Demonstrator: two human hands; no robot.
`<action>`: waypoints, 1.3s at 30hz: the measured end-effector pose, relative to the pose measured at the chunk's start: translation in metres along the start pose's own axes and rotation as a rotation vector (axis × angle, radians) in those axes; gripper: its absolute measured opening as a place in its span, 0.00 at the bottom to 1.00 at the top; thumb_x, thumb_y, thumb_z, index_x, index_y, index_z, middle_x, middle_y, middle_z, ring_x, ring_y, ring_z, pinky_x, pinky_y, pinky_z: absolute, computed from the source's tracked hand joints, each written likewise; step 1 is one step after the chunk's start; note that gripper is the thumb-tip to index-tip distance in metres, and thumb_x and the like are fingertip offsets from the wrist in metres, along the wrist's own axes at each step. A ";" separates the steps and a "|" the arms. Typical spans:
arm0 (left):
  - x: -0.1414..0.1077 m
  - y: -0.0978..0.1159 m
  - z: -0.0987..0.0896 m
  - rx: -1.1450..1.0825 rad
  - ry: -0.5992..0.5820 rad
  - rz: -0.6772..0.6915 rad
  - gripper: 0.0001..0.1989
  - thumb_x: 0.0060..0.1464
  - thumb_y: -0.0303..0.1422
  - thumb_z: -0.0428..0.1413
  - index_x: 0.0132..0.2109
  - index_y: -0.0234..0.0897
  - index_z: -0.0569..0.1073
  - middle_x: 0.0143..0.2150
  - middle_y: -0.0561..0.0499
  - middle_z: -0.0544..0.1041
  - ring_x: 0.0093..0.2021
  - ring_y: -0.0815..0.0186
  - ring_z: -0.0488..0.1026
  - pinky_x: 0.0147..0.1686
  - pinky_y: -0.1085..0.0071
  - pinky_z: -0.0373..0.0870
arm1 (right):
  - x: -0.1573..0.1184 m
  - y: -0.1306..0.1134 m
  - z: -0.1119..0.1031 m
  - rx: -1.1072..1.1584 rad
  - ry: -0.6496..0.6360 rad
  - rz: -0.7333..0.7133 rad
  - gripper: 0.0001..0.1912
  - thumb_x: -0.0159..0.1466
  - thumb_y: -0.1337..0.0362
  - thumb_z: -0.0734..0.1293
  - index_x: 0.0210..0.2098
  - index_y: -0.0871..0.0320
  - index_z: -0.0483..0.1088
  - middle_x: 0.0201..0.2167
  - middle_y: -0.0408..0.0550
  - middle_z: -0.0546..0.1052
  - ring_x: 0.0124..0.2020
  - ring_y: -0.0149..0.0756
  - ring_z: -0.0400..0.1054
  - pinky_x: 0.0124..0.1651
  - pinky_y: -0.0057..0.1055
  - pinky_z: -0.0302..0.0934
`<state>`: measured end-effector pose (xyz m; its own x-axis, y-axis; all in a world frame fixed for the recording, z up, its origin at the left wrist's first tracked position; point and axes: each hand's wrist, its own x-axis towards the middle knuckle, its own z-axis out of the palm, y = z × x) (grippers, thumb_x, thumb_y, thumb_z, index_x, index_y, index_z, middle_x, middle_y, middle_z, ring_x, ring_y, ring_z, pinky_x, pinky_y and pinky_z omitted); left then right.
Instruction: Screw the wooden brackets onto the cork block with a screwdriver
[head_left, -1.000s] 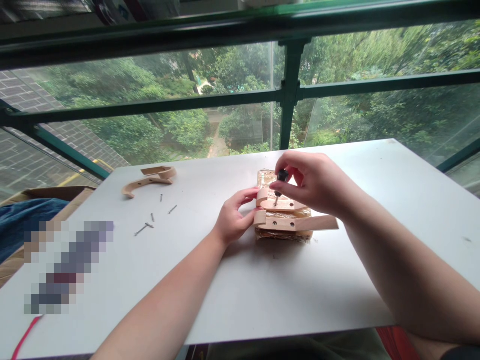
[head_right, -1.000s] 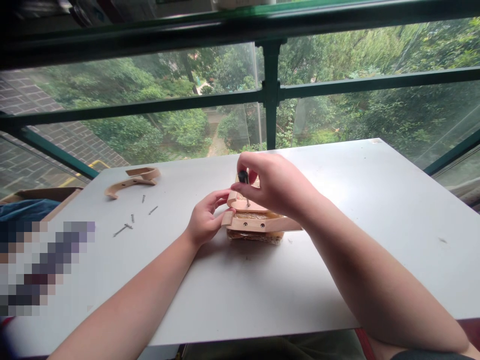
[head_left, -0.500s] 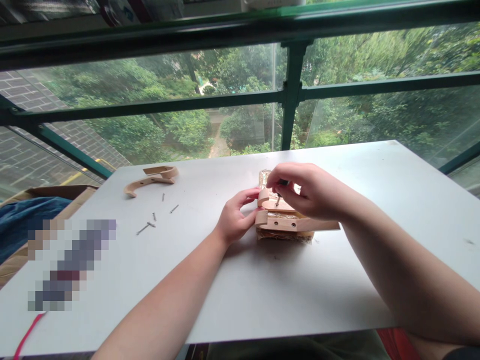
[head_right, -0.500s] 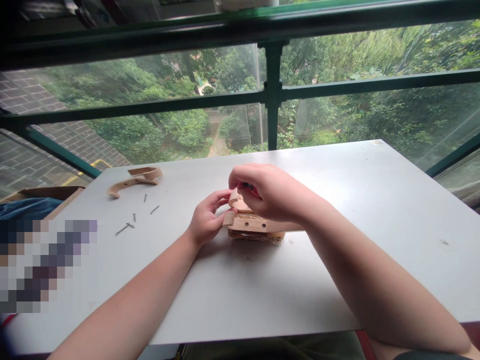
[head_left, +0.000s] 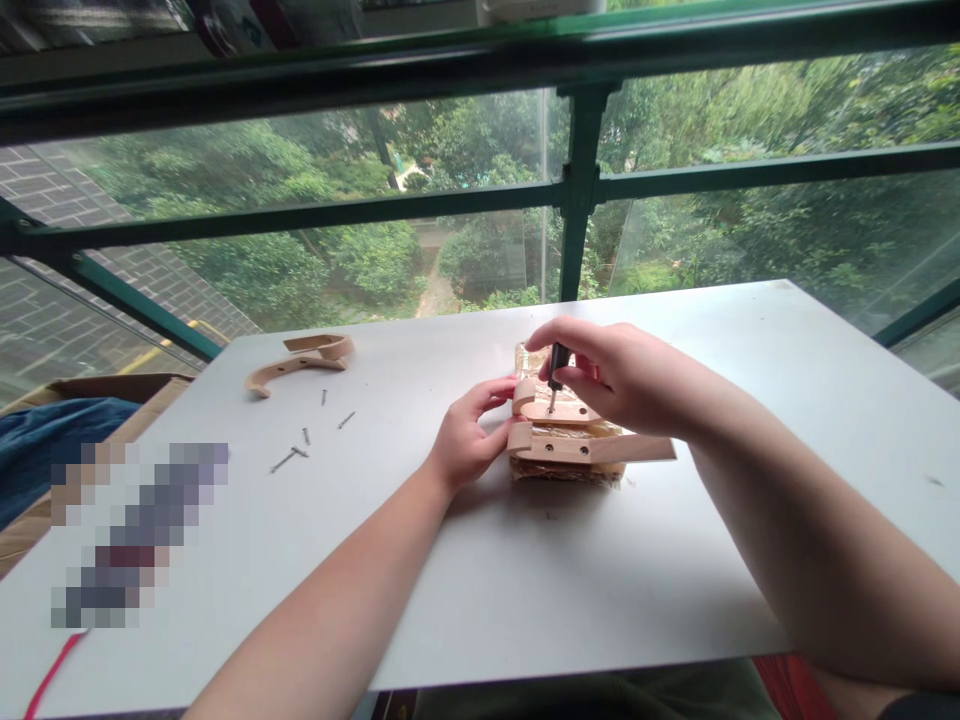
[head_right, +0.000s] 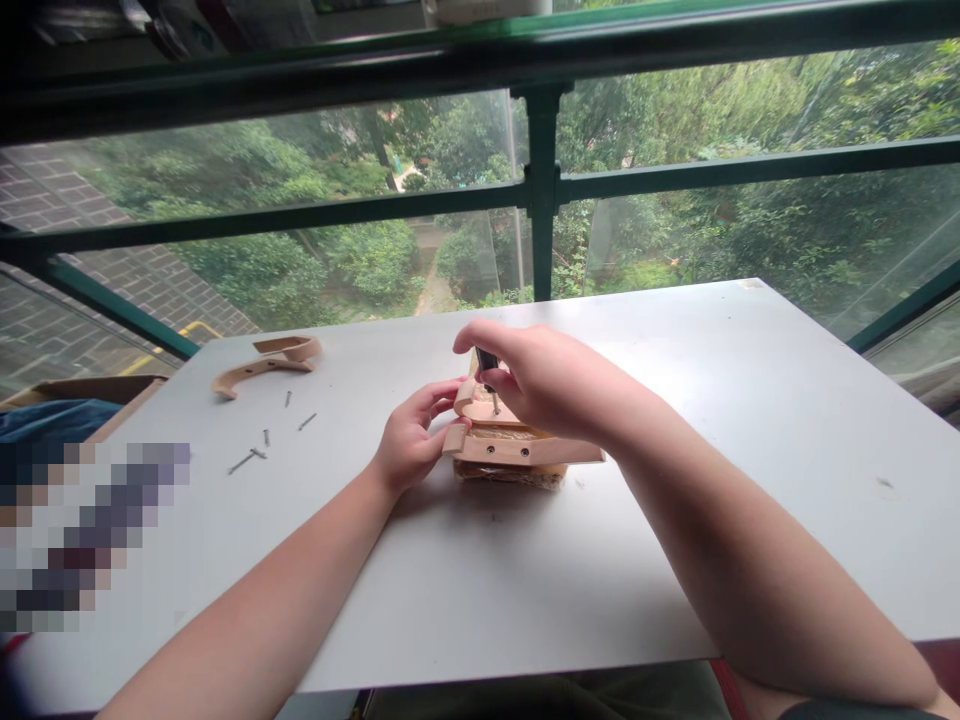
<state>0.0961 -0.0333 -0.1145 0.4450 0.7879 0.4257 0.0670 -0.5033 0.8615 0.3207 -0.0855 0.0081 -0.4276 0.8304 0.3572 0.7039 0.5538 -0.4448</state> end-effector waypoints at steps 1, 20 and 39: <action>0.000 0.000 0.000 -0.002 0.006 0.001 0.22 0.54 0.36 0.62 0.56 0.41 0.74 0.59 0.44 0.74 0.60 0.52 0.72 0.61 0.53 0.70 | 0.000 0.000 0.000 -0.020 0.019 -0.009 0.15 0.64 0.67 0.63 0.51 0.53 0.68 0.31 0.43 0.76 0.26 0.29 0.63 0.30 0.26 0.53; -0.001 -0.005 -0.002 -0.005 -0.003 0.007 0.23 0.53 0.36 0.63 0.56 0.39 0.73 0.59 0.43 0.75 0.59 0.52 0.73 0.61 0.53 0.70 | 0.004 -0.005 0.012 0.098 0.095 0.052 0.02 0.63 0.65 0.65 0.34 0.56 0.66 0.24 0.39 0.69 0.25 0.28 0.59 0.29 0.25 0.52; -0.001 -0.006 -0.002 -0.004 -0.015 0.003 0.22 0.55 0.33 0.62 0.57 0.41 0.73 0.60 0.44 0.74 0.60 0.53 0.71 0.61 0.54 0.70 | -0.005 -0.007 -0.008 -0.051 -0.087 0.043 0.08 0.64 0.67 0.60 0.43 0.54 0.66 0.34 0.44 0.74 0.31 0.32 0.64 0.32 0.28 0.54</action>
<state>0.0933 -0.0302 -0.1193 0.4589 0.7810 0.4236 0.0622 -0.5038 0.8616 0.3222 -0.0942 0.0160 -0.4427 0.8565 0.2653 0.7495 0.5159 -0.4148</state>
